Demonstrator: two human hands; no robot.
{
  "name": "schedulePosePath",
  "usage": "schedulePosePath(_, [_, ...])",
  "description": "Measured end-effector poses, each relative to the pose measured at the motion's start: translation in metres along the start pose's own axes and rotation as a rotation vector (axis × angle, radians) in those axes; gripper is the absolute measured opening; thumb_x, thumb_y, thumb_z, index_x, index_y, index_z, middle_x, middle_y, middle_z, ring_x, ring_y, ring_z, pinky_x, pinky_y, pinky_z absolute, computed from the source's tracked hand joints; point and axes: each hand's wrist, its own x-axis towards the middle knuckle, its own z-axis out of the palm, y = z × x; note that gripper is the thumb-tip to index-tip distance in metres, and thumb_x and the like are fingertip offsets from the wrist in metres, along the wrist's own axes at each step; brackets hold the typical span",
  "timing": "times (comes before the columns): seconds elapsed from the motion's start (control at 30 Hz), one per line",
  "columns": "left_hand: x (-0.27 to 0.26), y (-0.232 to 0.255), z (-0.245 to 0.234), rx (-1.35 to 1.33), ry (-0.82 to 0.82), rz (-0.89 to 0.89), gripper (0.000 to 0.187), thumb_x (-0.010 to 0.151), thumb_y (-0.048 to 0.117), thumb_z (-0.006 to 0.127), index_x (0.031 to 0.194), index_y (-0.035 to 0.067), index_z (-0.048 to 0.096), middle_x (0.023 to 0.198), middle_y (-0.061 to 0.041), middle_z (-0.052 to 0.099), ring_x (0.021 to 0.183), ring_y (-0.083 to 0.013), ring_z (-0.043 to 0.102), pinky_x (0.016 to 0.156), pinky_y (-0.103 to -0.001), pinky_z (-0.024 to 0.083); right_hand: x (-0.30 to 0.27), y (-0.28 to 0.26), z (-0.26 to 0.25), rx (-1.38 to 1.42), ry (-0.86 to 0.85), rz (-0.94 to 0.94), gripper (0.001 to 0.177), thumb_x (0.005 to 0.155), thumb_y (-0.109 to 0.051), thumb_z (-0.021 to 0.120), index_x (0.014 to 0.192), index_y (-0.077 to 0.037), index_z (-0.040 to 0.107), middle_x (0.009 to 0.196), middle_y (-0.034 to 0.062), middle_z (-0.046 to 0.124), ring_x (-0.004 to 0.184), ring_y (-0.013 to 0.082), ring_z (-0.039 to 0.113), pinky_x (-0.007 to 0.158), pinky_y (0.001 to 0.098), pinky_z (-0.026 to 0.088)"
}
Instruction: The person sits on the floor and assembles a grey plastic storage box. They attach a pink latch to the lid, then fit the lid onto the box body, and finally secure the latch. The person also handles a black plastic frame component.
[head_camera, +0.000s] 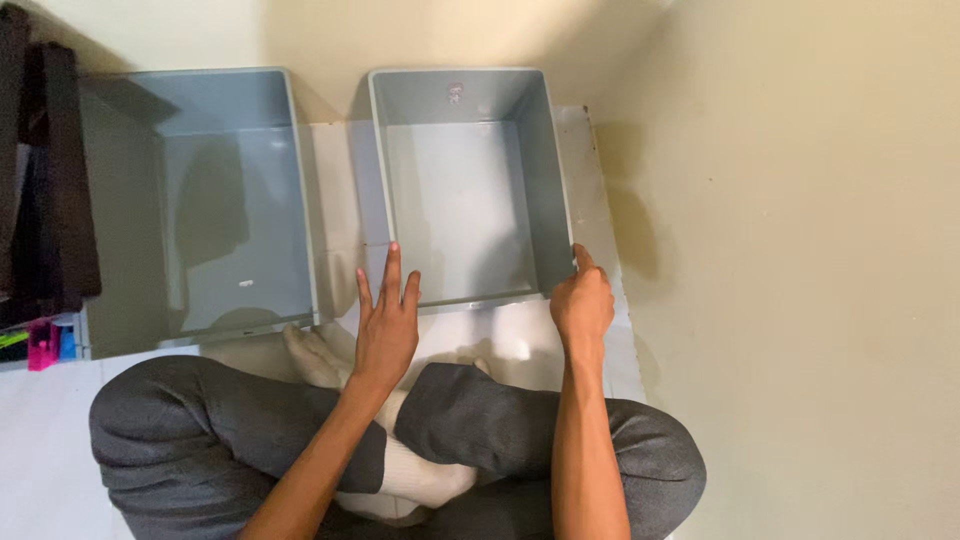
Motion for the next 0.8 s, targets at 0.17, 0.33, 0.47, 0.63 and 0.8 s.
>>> schedulePosePath(0.17, [0.014, 0.008, 0.004, -0.012, 0.054, 0.035, 0.048, 0.09, -0.009, 0.052, 0.137, -0.005, 0.054, 0.167, -0.025, 0.009, 0.149, -0.0344, 0.037, 0.125, -0.059, 0.013, 0.006, 0.0, -0.004, 0.034, -0.027, 0.085, 0.058, 0.089, 0.002, 0.05, 0.143, -0.013, 0.06, 0.117, 0.0271, 0.067, 0.104, 0.0443, 0.066, 0.089, 0.0525, 0.053])
schedulePosePath(0.33, [0.018, 0.013, 0.012, -0.019, 0.008, 0.005, 0.051, 0.089, -0.011, 0.05, 0.138, 0.0, 0.057, 0.169, -0.023, 0.009, 0.148, -0.0395, 0.036, 0.122, -0.052, 0.023, 0.008, 0.001, -0.003, 0.045, 0.041, 0.039, 0.06, 0.084, 0.006, 0.052, 0.141, -0.011, 0.061, 0.11, 0.0282, 0.066, 0.1, 0.0453, 0.066, 0.087, 0.0532, 0.053])
schedulePosePath(0.47, [0.02, 0.016, 0.018, -0.109, 0.093, 0.053, 0.032, 0.102, 0.007, 0.054, 0.132, -0.003, 0.058, 0.167, -0.025, 0.009, 0.146, -0.0466, 0.037, 0.121, -0.055, 0.032, 0.01, 0.006, -0.001, 0.085, 0.046, 0.043, 0.058, 0.086, 0.006, 0.051, 0.141, -0.009, 0.061, 0.11, 0.0283, 0.066, 0.099, 0.044, 0.066, 0.088, 0.0513, 0.053])
schedulePosePath(0.63, [0.027, 0.017, 0.018, -0.186, 0.095, 0.056, 0.031, 0.103, 0.009, 0.052, 0.131, -0.002, 0.059, 0.167, -0.027, 0.008, 0.146, -0.051, 0.036, 0.114, -0.053, 0.035, 0.015, 0.007, 0.002, 0.167, 0.044, -0.015, 0.057, 0.088, 0.007, 0.047, 0.144, -0.003, 0.056, 0.108, 0.0284, 0.063, 0.096, 0.0423, 0.064, 0.087, 0.0488, 0.052])
schedulePosePath(0.8, [0.026, 0.02, 0.01, -0.25, 0.088, 0.073, 0.033, 0.104, 0.01, 0.051, 0.135, -0.001, 0.056, 0.167, -0.03, 0.007, 0.145, -0.0546, 0.034, 0.117, -0.058, 0.04, 0.018, 0.006, 0.0, 0.176, 0.026, -0.012, 0.051, 0.095, 0.001, 0.048, 0.145, -0.004, 0.056, 0.106, 0.0268, 0.062, 0.093, 0.0402, 0.064, 0.087, 0.0475, 0.052])
